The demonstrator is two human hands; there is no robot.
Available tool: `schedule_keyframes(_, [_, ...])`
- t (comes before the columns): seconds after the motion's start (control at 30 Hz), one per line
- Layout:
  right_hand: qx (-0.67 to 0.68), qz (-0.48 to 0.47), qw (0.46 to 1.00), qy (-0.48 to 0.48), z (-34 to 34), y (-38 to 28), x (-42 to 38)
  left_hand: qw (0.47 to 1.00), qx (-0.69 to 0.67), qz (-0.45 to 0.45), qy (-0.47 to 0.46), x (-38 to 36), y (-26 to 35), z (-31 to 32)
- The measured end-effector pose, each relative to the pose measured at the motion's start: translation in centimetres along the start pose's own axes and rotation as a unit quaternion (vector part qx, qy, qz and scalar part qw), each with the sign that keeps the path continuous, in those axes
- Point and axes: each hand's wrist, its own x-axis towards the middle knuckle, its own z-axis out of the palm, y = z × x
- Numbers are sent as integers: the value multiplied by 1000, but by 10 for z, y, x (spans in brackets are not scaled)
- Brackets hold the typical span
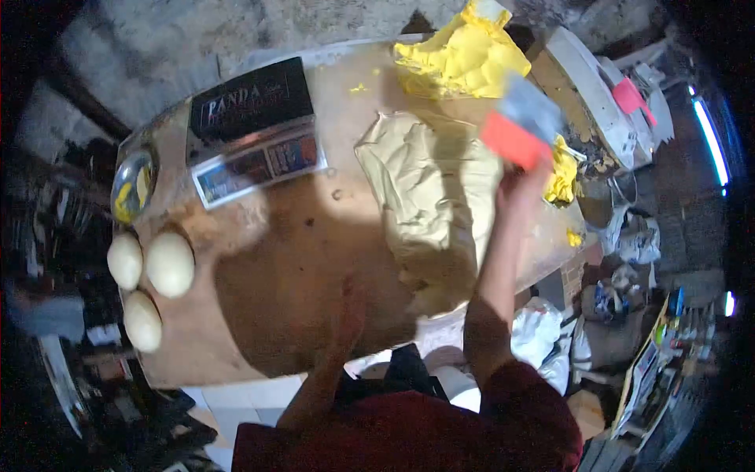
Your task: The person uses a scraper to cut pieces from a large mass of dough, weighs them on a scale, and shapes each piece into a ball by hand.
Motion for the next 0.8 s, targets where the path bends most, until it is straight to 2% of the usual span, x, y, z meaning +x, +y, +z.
schedule_keyframes(0.03, [57, 70, 994, -63, -52, -26, -11, 993, 89, 73, 39, 11, 4, 21])
schedule_keyframes(0.07, [263, 149, 936, -180, -103, -52, -21, 984, 140, 93, 51, 24, 54, 34])
schedule_keyframes(0.1, [51, 85, 995, -1, -143, -69, -30, 976, 181, 109, 59, 33, 107, 53])
schedule_keyframes(0.13, [104, 157, 978, 91, -150, -103, -46, 976, 176, 107, 69, 45, 122, 83])
schedule_keyframes(0.17, [137, 227, 960, 96, -208, -121, -47, 971, 194, 46, 128, 60, 131, 118])
schedule_keyframes(0.2, [106, 245, 960, 88, -228, -142, -58, 960, 210, -15, 186, 77, 136, 149])
schedule_keyframes(0.23, [154, 275, 949, 29, -232, -161, -69, 941, 224, -79, 242, 91, 137, 172])
schedule_keyframes(0.27, [113, 281, 951, 60, -229, -169, -74, 913, 236, -148, 297, 96, 136, 182])
schedule_keyframes(0.3, [-11, 298, 954, 31, -223, -167, -71, 910, 233, -155, 306, 98, 134, 176])
schedule_keyframes(0.33, [-140, 311, 940, 7, -214, -166, -73, 948, 229, -113, 192, 91, 122, 164])
schedule_keyframes(0.37, [-295, 224, 925, -80, -179, -164, -74, 971, 215, -71, 71, 79, 109, 153])
schedule_keyframes(0.4, [-467, 185, 843, -190, -149, -167, -71, 973, 205, -77, 76, 66, 86, 141])
schedule_keyframes(0.43, [-493, 41, 790, -363, -114, -162, -68, 977, 177, 71, 93, 47, 55, 134])
schedule_keyframes(0.47, [-523, 2, 707, -476, -82, -148, -65, 958, 150, 217, 114, 29, 33, 127])
schedule_keyframes(0.5, [-530, -88, 608, -584, -60, -125, -66, 975, 140, 153, 76, 6, 36, 114])
schedule_keyframes(0.53, [-618, -61, 482, -619, -46, -91, -75, 988, 126, 87, 32, -18, 41, 104])
schedule_keyframes(0.57, [-657, 81, 407, -629, -52, -35, -85, 989, 118, 80, 37, -33, 25, 105])
schedule_keyframes(0.6, [-628, -173, 311, -692, -45, 4, -103, 986, 118, 95, 65, -47, 5, 106])
schedule_keyframes(0.63, [-661, -99, 207, -714, -27, 31, -114, 982, 119, 110, 94, -50, -6, 103])
schedule_keyframes(0.7, [-634, -141, 265, -713, -33, 88, -120, 988, 80, 109, 76, -63, -19, 84])
schedule_keyframes(0.73, [-581, -200, 311, -725, -39, 111, -118, 990, 42, 118, 60, -73, -23, 78])
schedule_keyframes(0.77, [-576, -146, 346, -726, -24, 108, -120, 980, 109, 145, 78, -79, -30, 76])
schedule_keyframes(0.8, [-572, -86, 382, -721, -10, 95, -123, 980, 105, 149, 83, -87, -34, 68])
